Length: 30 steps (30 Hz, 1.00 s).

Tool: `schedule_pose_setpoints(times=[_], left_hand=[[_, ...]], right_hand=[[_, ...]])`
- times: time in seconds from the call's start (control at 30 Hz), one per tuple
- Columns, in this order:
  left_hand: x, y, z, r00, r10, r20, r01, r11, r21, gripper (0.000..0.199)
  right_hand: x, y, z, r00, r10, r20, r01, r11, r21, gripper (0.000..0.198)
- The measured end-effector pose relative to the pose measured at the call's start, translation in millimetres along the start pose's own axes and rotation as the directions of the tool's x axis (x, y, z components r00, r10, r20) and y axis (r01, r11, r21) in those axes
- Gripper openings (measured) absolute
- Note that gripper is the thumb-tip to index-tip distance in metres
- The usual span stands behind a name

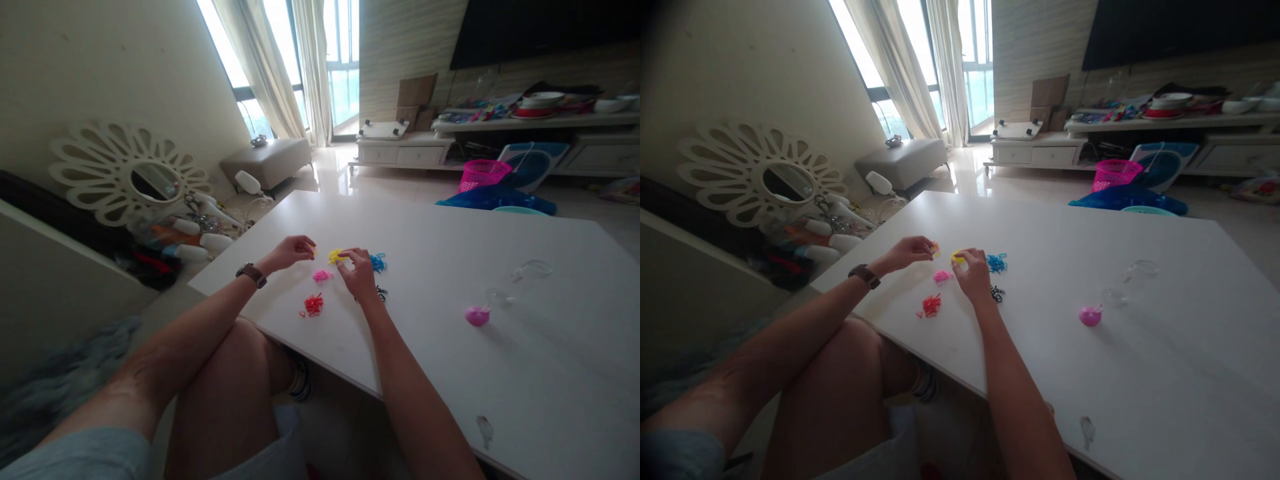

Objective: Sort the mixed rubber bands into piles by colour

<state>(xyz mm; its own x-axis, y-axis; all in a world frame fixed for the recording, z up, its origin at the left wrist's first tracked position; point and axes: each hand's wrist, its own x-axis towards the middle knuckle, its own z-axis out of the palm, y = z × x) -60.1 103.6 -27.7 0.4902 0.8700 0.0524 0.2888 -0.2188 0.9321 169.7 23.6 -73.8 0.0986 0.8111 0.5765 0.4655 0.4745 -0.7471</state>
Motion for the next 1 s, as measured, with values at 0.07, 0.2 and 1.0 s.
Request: schedule_pose_setpoints(times=[0.07, 0.2, 1.0], left_hand=[[1.0, 9.2, 13.3, 0.996, 0.051, 0.075, -0.048, 0.998, -0.039, 0.041], [-0.9, 24.8, 32.9, 0.972, 0.136, 0.192, -0.132, 0.991, -0.035, 0.037], [-7.3, 30.0, 22.5, 0.993, 0.063, 0.102, -0.065, 0.998, 0.016, 0.019]], right_hand=[[-1.4, -0.3, 3.1, 0.998, -0.014, 0.061, 0.013, 1.0, 0.008, 0.011], [-2.3, -2.1, 3.6, 0.993, -0.004, 0.122, -0.004, 0.998, 0.068, 0.013], [-0.6, -9.5, 0.5, 0.984, 0.047, 0.173, -0.074, 0.986, 0.153, 0.01]])
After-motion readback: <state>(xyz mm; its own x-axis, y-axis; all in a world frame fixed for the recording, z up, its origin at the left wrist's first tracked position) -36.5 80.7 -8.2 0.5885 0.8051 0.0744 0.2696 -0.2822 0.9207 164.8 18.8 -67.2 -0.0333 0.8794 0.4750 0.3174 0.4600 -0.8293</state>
